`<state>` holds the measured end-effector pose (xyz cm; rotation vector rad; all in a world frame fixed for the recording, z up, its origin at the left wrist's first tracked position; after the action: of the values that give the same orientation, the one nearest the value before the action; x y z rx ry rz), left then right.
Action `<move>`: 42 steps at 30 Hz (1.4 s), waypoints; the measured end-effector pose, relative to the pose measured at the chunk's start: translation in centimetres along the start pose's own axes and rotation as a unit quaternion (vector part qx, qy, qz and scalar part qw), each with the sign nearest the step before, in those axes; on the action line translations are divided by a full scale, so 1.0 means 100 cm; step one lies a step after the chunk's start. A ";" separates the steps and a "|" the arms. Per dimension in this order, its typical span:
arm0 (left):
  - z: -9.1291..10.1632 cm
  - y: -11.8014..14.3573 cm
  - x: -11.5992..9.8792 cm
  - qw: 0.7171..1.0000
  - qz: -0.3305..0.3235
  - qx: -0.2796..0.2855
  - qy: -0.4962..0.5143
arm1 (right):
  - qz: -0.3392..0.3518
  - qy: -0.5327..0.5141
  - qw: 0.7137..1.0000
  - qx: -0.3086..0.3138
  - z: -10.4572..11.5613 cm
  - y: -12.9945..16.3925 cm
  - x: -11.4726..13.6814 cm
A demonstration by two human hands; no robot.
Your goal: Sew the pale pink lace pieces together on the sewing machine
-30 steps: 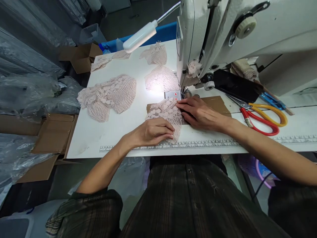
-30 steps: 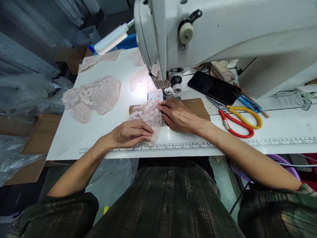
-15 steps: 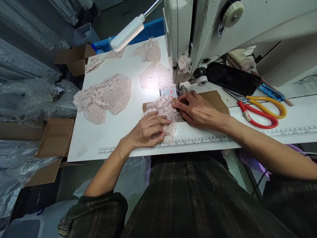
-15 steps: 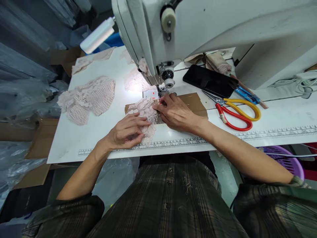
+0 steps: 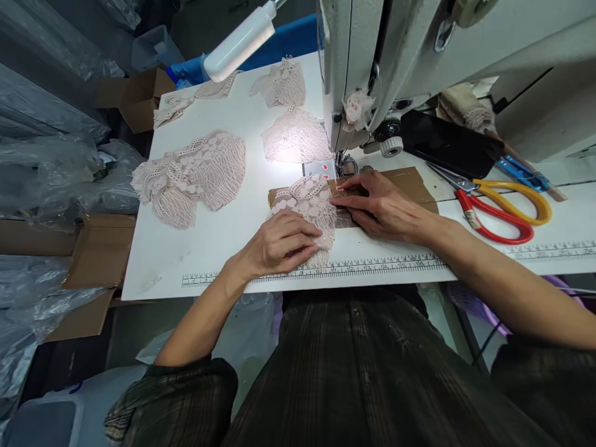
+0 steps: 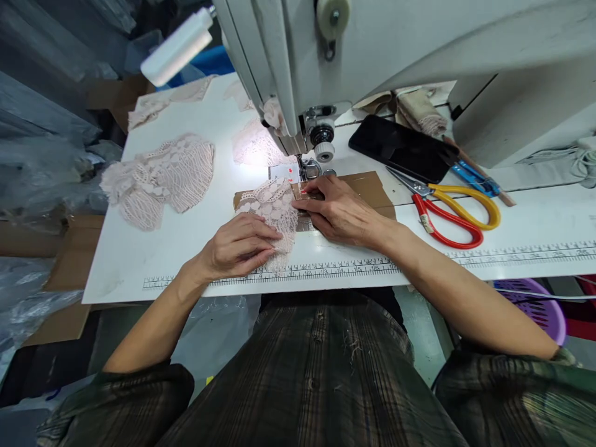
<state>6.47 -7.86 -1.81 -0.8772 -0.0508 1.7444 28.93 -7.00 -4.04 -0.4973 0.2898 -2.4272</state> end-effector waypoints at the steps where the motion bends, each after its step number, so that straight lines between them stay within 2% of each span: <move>1: -0.001 0.000 0.001 1.000 0.004 0.005 0.002 | 0.001 -0.003 1.000 -0.002 0.001 0.000 0.001; 6: -0.001 0.000 -0.001 1.000 0.014 -0.004 0.010 | 0.029 -0.009 0.999 0.013 0.005 0.005 0.005; 13: 0.008 -0.006 -0.007 1.000 -0.015 -0.014 0.010 | 0.020 -0.001 0.999 0.047 0.005 0.007 0.008; 16: 0.005 -0.015 0.003 1.000 0.011 0.024 -0.003 | 0.014 -0.002 0.999 0.053 0.007 0.007 0.009; 19: -0.001 -0.023 0.017 0.995 0.049 0.066 -0.060 | 0.015 0.003 0.999 0.049 0.009 0.006 0.010; 21: -0.001 -0.024 0.024 0.989 0.078 0.071 -0.106 | 0.017 0.003 0.999 0.046 0.008 0.006 0.010; 24: 0.004 -0.020 0.029 0.975 0.119 0.056 -0.178 | 0.019 0.001 0.999 0.039 0.008 0.006 0.009; 27: 0.011 -0.014 0.027 0.955 0.132 0.023 -0.263 | 0.024 0.004 0.999 0.037 0.008 0.007 0.009; 30: 0.012 -0.012 0.020 0.942 0.103 -0.013 -0.319 | 0.030 0.016 0.999 0.037 0.008 0.007 0.010; 33: 0.007 -0.014 0.015 0.949 0.055 -0.017 -0.309 | 0.029 0.019 0.999 0.033 0.009 0.006 0.011; 38: 0.000 -0.026 0.023 0.963 0.015 0.052 -0.265 | 0.023 0.008 0.999 0.035 0.009 0.005 0.012; 42: -0.003 -0.037 0.033 0.952 0.016 0.140 -0.273 | 0.021 0.015 0.999 0.039 0.008 0.005 0.012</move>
<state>9.34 -3.77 -2.14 -0.1746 -0.1489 1.9223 28.67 -8.27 -3.12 -0.4165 0.2155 -2.3957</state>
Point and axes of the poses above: each hand's wrist, its own y-axis away from the middle knuckle, its own z-axis out of the back of the hand, x = y × z, the point moved 4 cm from there along -y, towards the middle knuckle, and after that the axes turned 11 degrees about y, right-handed, at the moved point
